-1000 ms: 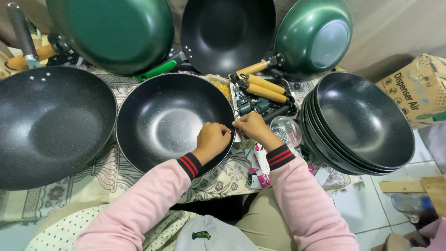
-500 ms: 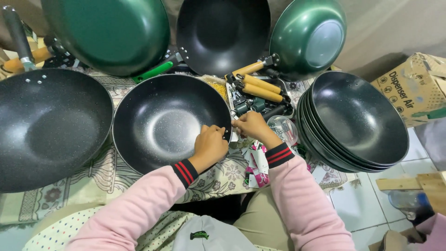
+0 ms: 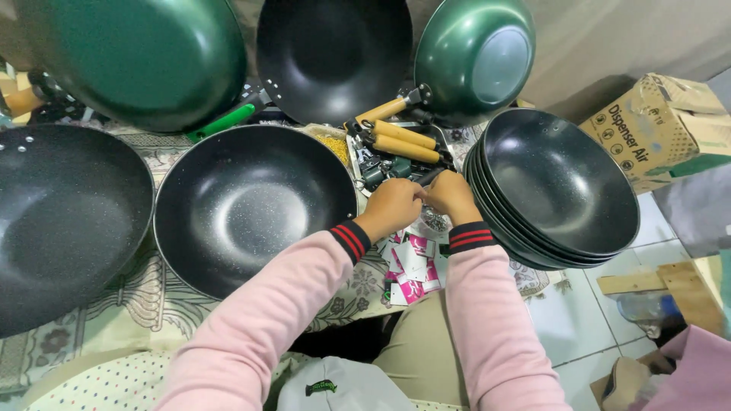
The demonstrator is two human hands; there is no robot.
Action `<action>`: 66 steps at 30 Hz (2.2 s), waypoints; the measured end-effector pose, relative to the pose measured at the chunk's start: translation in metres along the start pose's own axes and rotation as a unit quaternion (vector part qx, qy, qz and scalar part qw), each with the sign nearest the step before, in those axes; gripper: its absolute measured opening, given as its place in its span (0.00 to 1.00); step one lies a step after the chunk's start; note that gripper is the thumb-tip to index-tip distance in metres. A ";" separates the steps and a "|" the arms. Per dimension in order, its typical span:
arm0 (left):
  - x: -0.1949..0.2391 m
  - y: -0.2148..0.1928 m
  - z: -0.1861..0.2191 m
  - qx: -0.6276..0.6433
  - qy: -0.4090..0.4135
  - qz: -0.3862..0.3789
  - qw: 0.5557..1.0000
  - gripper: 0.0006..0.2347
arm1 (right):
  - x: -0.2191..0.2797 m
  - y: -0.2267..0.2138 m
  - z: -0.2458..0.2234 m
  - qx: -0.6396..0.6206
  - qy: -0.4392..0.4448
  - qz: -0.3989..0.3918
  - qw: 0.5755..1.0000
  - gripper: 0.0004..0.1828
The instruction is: Attaching wooden handles to various woks and pans using screws and a small wrench.
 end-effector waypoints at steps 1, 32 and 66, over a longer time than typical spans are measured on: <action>-0.006 0.006 -0.002 0.002 0.001 0.000 1.000 0.10 | -0.009 0.008 0.008 0.001 0.002 0.000 1.000 0.11; -0.028 0.110 -0.030 -0.215 0.104 -0.063 0.969 0.11 | -0.055 0.060 0.037 0.056 0.061 -0.044 0.996 0.14; 0.146 -0.101 -0.066 0.278 -0.280 0.177 0.902 0.10 | 0.170 -0.008 -0.169 -0.157 -0.483 0.140 0.850 0.06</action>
Point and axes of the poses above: each hand's wrist, its own x-axis away from the middle knuckle, its own y-axis out of the palm, z = x × y, the point moved 3 cm from there along -x, towards the middle knuckle, and after that the axes turned 5 degrees about y, right-handed, at the moved point
